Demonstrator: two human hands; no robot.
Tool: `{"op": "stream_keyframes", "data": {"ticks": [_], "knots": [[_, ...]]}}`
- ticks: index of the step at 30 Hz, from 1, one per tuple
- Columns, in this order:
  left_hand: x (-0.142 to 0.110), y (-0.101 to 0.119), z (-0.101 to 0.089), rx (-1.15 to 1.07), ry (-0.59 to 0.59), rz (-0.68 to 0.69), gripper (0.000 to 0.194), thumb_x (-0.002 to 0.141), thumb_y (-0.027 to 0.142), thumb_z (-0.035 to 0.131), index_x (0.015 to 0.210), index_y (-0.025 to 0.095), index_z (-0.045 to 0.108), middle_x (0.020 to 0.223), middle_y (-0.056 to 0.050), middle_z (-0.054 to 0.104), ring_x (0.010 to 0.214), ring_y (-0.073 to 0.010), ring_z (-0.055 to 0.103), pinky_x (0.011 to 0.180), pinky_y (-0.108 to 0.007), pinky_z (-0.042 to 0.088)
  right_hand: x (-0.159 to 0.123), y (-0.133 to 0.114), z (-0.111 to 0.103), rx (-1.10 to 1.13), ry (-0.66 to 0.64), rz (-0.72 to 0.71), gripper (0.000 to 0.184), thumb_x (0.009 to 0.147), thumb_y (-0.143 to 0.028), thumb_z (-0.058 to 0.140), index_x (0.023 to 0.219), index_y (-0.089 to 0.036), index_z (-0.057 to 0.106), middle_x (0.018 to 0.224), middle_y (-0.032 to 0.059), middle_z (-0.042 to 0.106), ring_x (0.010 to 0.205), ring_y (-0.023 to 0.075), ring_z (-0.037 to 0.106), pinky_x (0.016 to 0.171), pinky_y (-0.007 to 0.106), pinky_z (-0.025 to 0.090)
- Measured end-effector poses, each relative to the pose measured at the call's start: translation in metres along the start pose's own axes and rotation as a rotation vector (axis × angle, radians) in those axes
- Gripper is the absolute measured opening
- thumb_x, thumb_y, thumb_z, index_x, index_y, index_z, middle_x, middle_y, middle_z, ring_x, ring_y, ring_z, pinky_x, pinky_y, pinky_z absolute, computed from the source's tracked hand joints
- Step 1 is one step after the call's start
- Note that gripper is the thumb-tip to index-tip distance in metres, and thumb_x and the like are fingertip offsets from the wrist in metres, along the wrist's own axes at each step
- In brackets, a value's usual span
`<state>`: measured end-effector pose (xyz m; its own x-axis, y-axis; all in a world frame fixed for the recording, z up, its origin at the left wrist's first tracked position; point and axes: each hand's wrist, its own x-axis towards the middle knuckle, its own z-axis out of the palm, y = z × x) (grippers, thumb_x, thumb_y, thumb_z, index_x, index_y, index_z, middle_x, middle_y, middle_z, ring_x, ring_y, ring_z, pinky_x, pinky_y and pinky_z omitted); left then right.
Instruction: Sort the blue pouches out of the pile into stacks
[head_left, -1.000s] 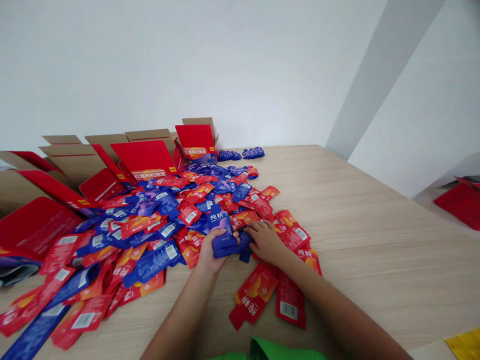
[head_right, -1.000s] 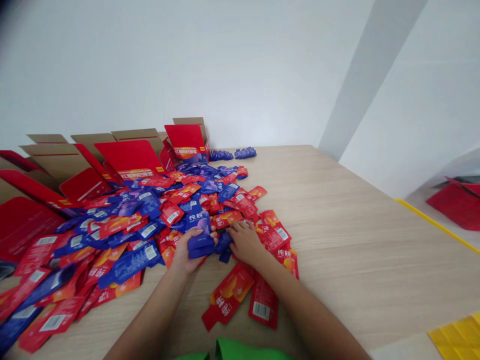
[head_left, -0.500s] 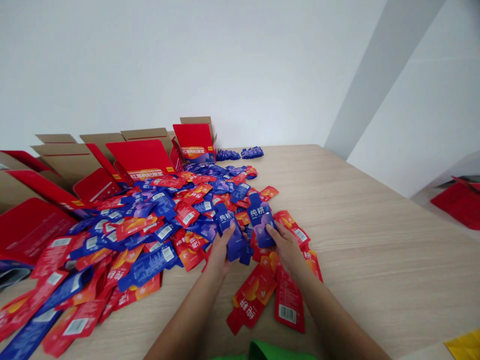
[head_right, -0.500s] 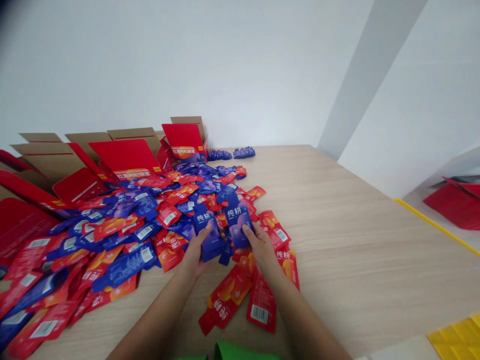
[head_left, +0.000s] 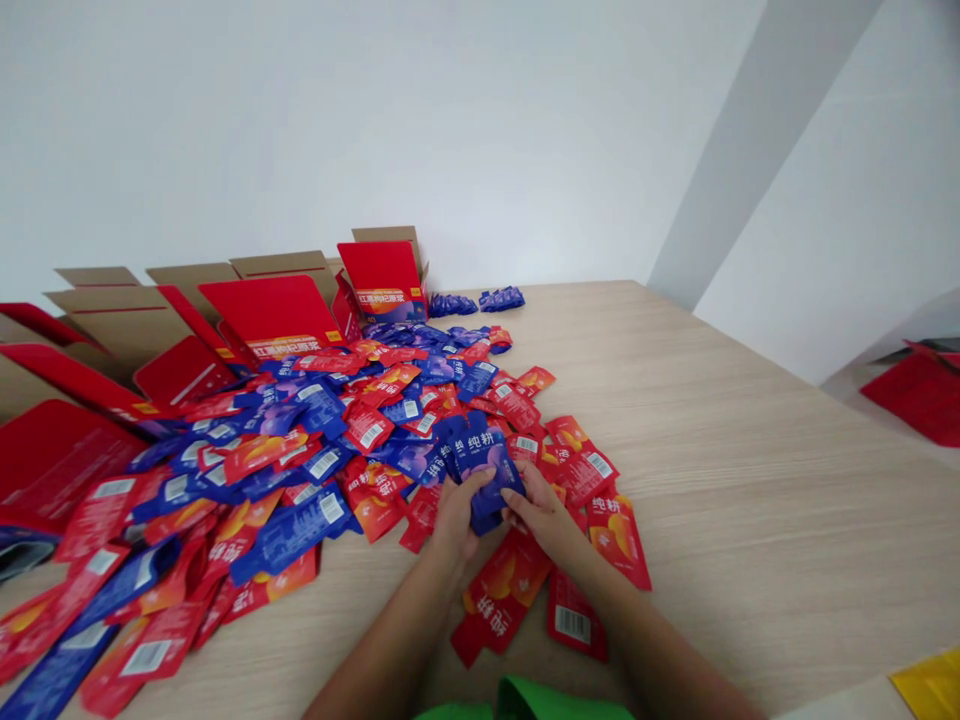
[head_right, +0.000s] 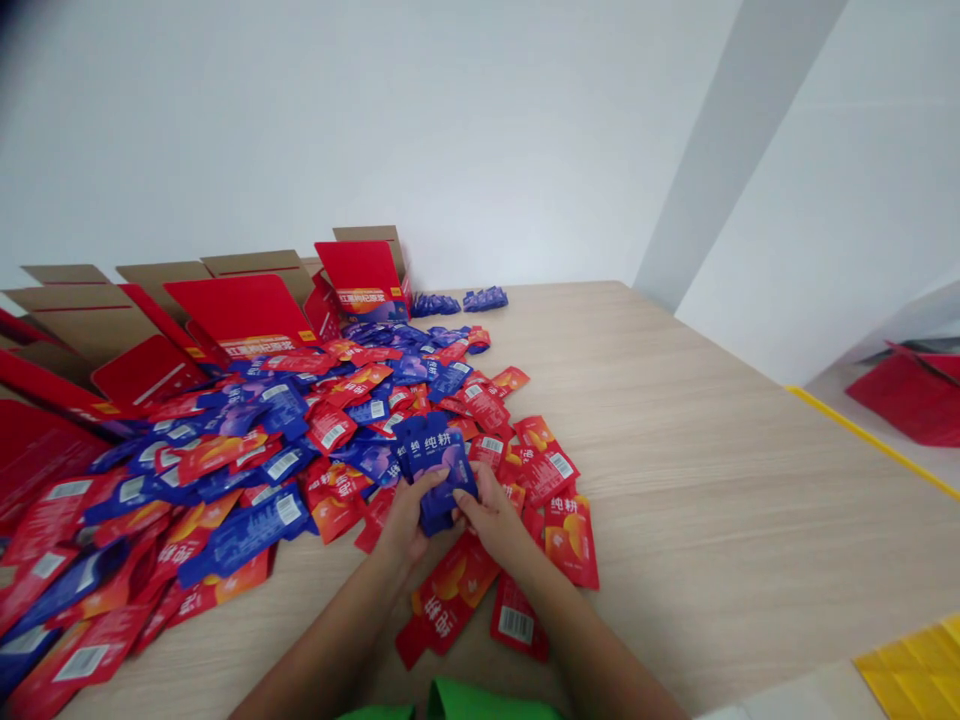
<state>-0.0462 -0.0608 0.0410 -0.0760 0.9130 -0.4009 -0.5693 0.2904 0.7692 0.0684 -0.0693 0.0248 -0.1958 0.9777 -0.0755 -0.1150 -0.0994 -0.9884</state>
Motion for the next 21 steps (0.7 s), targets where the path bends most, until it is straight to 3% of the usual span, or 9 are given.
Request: {"op": "stream_keyframes", "data": {"ticks": [7, 12, 16, 19, 21], "knots": [[-0.002, 0.006, -0.005, 0.028, -0.059, -0.033, 0.029, 0.057, 0.017, 0.071, 0.084, 0.016, 0.060, 0.070, -0.001, 0.069, 0.055, -0.0158, 0.063, 0.055, -0.027, 0.052, 0.003, 0.003, 0.002, -0.019, -0.065, -0.028, 0.022, 0.075, -0.045, 0.056, 0.082, -0.025, 0.049, 0.053, -0.0083, 0.042, 0.042, 0.0087, 0.035, 0.041, 0.022, 0.028], [0.006, 0.037, -0.013, -0.126, 0.129, -0.002, 0.013, 0.061, 0.012, 0.062, 0.073, 0.015, 0.058, 0.055, 0.002, 0.063, 0.045, -0.0131, 0.058, 0.049, -0.025, 0.050, 0.001, -0.002, -0.007, -0.392, 0.079, -0.125, 0.022, 0.081, -0.039, 0.051, 0.069, -0.023, 0.042, 0.051, -0.0074, 0.041, 0.046, 0.0109, 0.040, 0.047, 0.024, 0.030], [0.012, 0.066, -0.028, -0.214, 0.145, 0.011, 0.009, 0.066, 0.014, 0.057, 0.075, 0.014, 0.058, 0.058, -0.001, 0.065, 0.049, -0.0159, 0.061, 0.053, -0.029, 0.054, 0.002, -0.006, -0.016, -0.741, 0.173, -0.214, 0.009, 0.085, -0.028, 0.044, 0.080, -0.022, 0.048, 0.068, -0.0008, 0.057, 0.063, 0.0161, 0.054, 0.060, 0.029, 0.041], [0.012, 0.071, -0.036, -0.258, 0.082, 0.027, 0.013, 0.069, 0.013, 0.054, 0.080, 0.013, 0.059, 0.067, -0.004, 0.068, 0.056, -0.0169, 0.064, 0.061, -0.031, 0.056, 0.003, -0.009, -0.012, -0.988, 0.005, -0.316, 0.018, 0.081, -0.017, 0.046, 0.095, -0.019, 0.056, 0.099, 0.0087, 0.063, 0.094, 0.0210, 0.057, 0.083, 0.035, 0.044], [0.010, 0.069, -0.039, -0.272, 0.086, -0.008, 0.014, 0.069, 0.012, 0.053, 0.081, 0.013, 0.060, 0.068, -0.004, 0.069, 0.057, -0.0177, 0.065, 0.061, -0.032, 0.056, 0.004, -0.010, -0.006, -1.152, -0.152, -0.358, 0.032, 0.078, -0.014, 0.048, 0.109, -0.015, 0.057, 0.120, 0.0129, 0.058, 0.114, 0.0241, 0.049, 0.097, 0.039, 0.037]]}}
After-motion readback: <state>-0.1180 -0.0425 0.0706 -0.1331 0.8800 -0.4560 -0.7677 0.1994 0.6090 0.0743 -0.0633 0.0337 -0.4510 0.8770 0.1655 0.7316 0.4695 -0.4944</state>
